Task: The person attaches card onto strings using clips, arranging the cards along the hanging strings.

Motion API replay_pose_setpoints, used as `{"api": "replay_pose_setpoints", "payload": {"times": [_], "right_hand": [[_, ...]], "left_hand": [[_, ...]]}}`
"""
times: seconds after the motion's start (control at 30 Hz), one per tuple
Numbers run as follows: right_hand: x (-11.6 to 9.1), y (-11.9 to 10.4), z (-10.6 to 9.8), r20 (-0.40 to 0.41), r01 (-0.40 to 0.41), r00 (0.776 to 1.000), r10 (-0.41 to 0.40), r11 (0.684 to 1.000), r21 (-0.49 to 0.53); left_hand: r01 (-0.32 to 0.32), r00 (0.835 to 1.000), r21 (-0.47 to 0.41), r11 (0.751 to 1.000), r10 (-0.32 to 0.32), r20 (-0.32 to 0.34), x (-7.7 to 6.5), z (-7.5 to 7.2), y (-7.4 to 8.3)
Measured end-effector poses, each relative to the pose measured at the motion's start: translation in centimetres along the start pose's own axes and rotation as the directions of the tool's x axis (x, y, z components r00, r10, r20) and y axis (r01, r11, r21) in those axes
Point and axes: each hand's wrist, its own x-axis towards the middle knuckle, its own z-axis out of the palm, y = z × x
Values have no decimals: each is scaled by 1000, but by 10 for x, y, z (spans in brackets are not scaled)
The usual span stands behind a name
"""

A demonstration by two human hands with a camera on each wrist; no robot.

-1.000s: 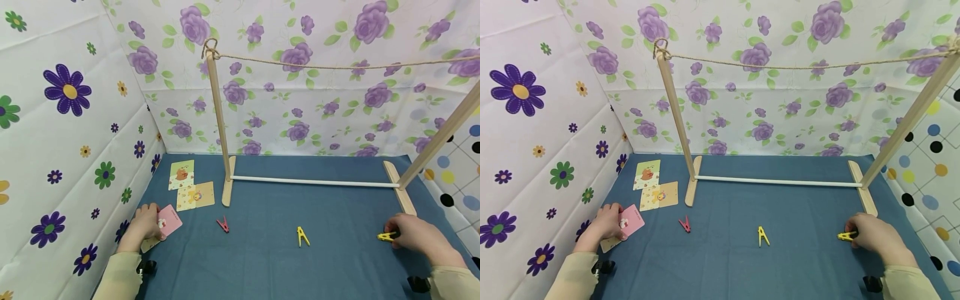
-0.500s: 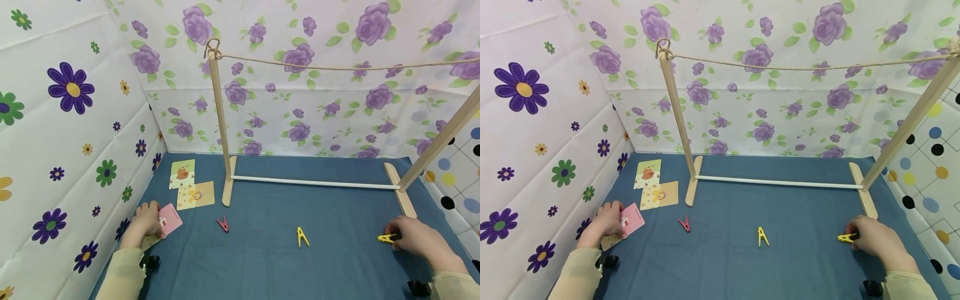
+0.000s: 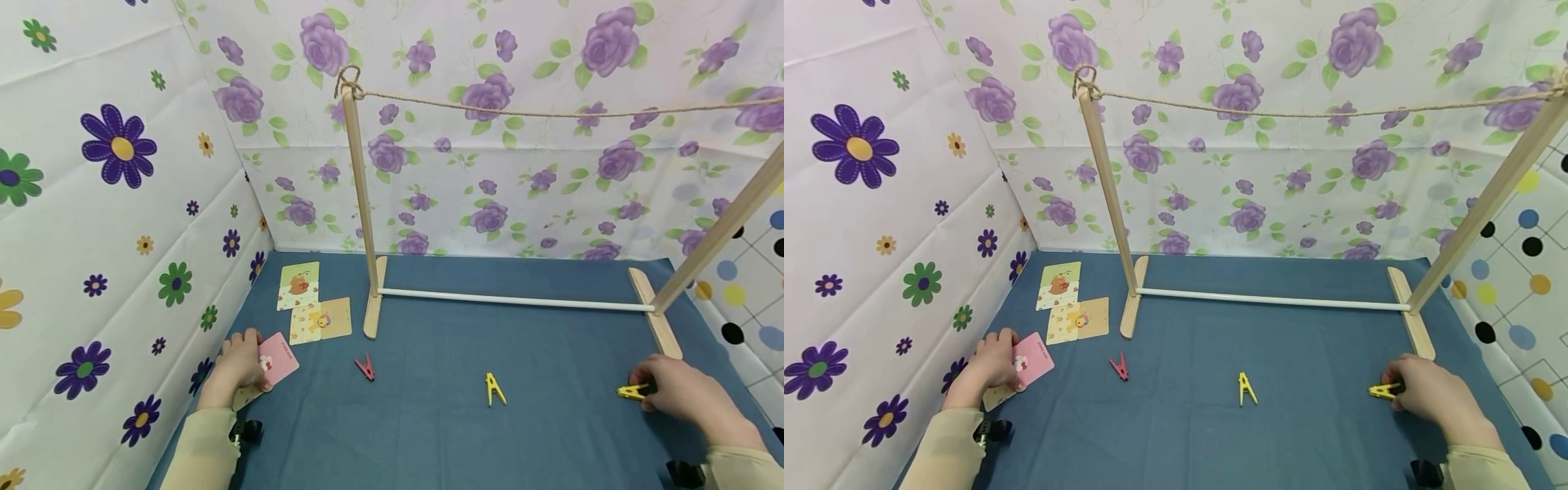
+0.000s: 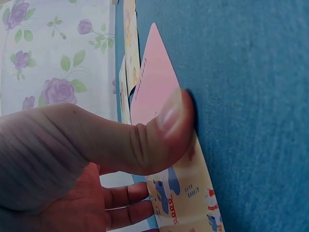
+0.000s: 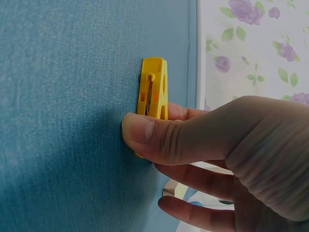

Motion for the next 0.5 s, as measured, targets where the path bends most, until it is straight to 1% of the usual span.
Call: {"api": "replay_pose_setpoints", "payload": {"times": [0.27,0.5], "right_hand": [[-1,-1,0,-11,12,1000,-12,1000,-16],[-2,-1,1,-11,12,1000,-12,1000,-20]], "left_hand": [[7,1000,-4,1000,-7,6,0,1,-2],[3,1000,-5,1000,-3,-2,0,1,0]]}}
